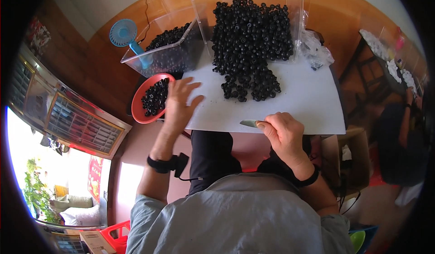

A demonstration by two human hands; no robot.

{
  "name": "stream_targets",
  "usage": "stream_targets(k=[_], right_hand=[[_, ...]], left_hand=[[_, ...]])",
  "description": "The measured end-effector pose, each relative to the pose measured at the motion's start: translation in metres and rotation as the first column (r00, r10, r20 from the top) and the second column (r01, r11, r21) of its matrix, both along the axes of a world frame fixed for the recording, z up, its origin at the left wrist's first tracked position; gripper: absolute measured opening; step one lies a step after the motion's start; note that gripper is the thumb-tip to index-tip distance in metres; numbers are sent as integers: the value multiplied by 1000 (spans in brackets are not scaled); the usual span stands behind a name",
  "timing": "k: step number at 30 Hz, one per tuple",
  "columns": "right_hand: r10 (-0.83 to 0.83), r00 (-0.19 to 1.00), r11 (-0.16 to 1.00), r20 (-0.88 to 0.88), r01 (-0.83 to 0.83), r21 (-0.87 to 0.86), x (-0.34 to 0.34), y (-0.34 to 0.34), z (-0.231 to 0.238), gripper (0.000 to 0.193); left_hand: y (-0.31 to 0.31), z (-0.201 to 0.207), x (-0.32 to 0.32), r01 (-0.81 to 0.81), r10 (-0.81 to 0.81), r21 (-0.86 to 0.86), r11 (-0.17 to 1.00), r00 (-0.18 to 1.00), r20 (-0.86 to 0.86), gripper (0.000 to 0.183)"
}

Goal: Sorting or processing small black spherical components using a small knife or tool.

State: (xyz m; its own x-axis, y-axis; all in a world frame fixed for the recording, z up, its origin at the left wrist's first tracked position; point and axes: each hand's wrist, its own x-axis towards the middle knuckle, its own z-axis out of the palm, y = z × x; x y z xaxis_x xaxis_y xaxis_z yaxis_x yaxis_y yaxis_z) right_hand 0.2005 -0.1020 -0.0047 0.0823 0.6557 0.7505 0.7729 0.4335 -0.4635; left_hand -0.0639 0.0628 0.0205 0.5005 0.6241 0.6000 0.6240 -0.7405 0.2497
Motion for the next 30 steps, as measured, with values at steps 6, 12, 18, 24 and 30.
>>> stream_targets(k=[6, 12, 18, 24, 30], right_hand=[[13, 999, 997, -40, -16, -76, 9, -7, 12, 10], [-181, 847, 945, 499, 290, -150, 46, -3, 32, 7], [-203, 744, 783, 637, 514, -350, 57, 27, 61, 15], [-145, 791, 548, 595, 565, -617, 83, 88, 52, 33], [-85, 902, 593, 422, 386, -706, 62, 114, 53, 36]], left_hand=[[-17, -15, 72, 143, -137, -113, 983, 989, 59, 50], [-13, -26, 72, 137, -117, -128, 982, 981, 153, 49], [-16, -32, 72, 115, -67, -153, 982, 956, 287, 51], [-15, -36, 72, 123, -81, -134, 983, 956, 282, 58], [-24, -28, 74, 107, -84, -95, 990, 974, 212, 73]])
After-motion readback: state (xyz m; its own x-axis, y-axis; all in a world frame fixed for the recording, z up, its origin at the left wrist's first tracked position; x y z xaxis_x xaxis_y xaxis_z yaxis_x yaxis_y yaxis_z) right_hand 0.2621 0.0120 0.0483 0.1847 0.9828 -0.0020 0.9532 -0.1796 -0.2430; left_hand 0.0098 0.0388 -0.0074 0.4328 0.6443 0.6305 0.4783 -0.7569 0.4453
